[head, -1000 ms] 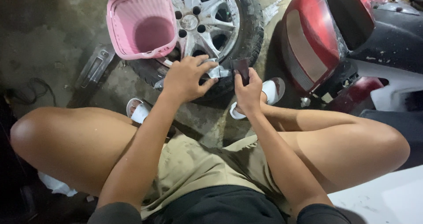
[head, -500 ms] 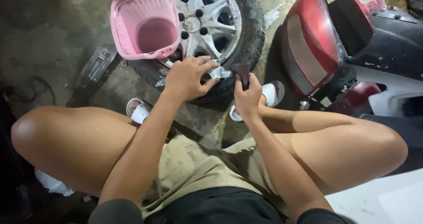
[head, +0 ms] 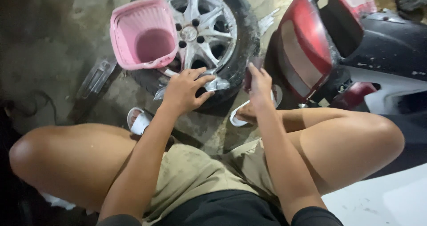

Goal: The person sands a silver car part with a sanding block while sitting on the floor. They hold the part with one hand and sand with the other, then dip the sanding block into a pink bucket of water and continue sanding.

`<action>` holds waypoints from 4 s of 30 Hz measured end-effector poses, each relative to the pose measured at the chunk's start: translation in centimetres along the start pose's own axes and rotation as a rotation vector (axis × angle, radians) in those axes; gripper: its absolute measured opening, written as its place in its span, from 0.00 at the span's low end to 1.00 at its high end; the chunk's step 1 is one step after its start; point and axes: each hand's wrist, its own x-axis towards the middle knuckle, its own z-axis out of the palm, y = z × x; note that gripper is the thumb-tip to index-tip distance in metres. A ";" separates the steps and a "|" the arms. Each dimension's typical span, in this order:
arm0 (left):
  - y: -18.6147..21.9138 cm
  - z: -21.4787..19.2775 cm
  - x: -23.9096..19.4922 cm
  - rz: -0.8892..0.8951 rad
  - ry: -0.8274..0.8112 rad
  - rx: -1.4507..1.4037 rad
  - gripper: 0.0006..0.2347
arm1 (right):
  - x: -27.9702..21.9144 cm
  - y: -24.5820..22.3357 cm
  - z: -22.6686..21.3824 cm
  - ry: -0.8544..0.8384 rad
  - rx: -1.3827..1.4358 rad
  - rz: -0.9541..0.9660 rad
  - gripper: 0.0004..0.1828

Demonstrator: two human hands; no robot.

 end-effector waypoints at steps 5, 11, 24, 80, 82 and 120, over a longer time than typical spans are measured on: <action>0.4 -0.5 0.8 -0.046 -0.040 0.014 0.25 | -5.6 -3.9 2.1 0.013 0.178 -0.039 0.15; -3.0 7.0 3.3 -0.140 -0.023 0.183 0.30 | -14.0 -8.9 6.4 -0.083 0.315 -0.197 0.17; -3.7 -0.1 -1.8 -0.347 0.162 0.021 0.23 | -19.2 -12.5 12.3 -0.437 0.183 -0.540 0.07; 2.6 -4.1 6.2 -0.269 -0.441 -0.129 0.28 | -4.9 0.9 -2.1 -0.123 0.165 -0.029 0.13; 2.6 -4.5 5.9 -0.278 -0.413 -0.149 0.27 | -5.2 1.2 -2.1 -0.147 0.141 -0.050 0.12; 3.3 -3.8 4.1 -0.171 -0.261 0.009 0.25 | -2.4 2.7 0.4 -0.236 0.085 -0.360 0.13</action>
